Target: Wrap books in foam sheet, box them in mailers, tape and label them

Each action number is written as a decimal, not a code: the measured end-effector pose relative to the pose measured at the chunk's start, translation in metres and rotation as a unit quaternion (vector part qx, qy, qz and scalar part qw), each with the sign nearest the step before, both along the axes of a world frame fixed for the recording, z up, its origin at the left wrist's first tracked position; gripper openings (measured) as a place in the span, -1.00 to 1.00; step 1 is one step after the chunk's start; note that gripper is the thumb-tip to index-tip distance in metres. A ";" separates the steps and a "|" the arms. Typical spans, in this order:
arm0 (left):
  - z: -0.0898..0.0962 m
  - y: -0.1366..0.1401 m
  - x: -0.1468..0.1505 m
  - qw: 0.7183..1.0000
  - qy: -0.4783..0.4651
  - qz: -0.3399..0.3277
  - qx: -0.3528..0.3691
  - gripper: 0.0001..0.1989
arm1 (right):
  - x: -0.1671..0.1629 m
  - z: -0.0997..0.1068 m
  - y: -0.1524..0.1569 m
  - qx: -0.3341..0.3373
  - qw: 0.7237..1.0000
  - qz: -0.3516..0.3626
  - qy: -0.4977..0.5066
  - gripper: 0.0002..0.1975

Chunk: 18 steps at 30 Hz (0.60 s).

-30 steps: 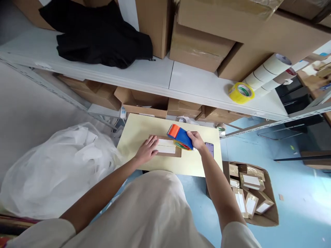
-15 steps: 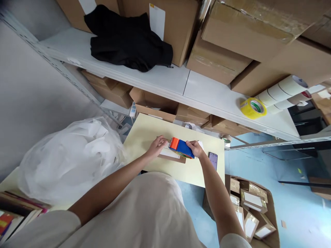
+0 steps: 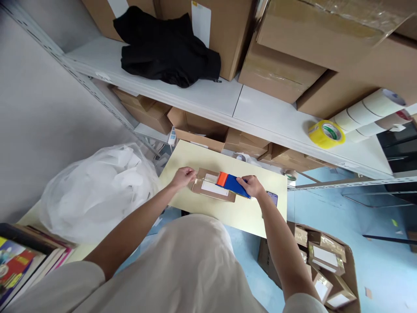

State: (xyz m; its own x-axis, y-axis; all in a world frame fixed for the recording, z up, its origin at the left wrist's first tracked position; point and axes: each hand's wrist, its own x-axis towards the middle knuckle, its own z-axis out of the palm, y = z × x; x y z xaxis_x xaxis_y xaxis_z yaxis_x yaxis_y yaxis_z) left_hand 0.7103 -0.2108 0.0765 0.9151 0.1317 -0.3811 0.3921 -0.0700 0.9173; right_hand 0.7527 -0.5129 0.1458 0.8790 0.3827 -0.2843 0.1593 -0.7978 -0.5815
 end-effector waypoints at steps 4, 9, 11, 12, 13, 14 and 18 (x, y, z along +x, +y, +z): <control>-0.011 0.030 -0.011 1.000 0.022 0.008 0.015 -0.85 | 0.000 0.001 -0.003 -0.054 0.998 0.021 -0.016 -0.40; -0.025 0.033 -0.015 0.998 0.043 -0.013 0.053 -0.85 | -0.003 0.003 0.011 -0.119 0.991 0.039 -0.038 -0.40; -0.034 0.026 -0.014 0.996 0.049 -0.019 0.076 -0.85 | -0.005 0.004 0.015 -0.144 0.988 0.039 -0.039 -0.40; -0.038 0.021 -0.014 0.994 0.050 -0.021 0.089 -0.85 | -0.006 0.004 0.016 -0.153 0.987 0.041 -0.039 -0.40; -0.042 0.016 -0.015 0.993 0.050 -0.022 0.104 -0.85 | -0.006 0.004 0.017 -0.159 0.986 0.043 -0.040 -0.40; -0.046 0.011 -0.016 0.992 0.048 -0.022 0.119 -0.85 | -0.006 0.003 0.017 -0.161 0.985 0.045 -0.041 -0.40; -0.057 0.000 -0.024 0.983 0.046 -0.001 0.180 -0.71 | -0.006 0.000 0.017 -0.162 0.984 0.050 -0.048 -0.39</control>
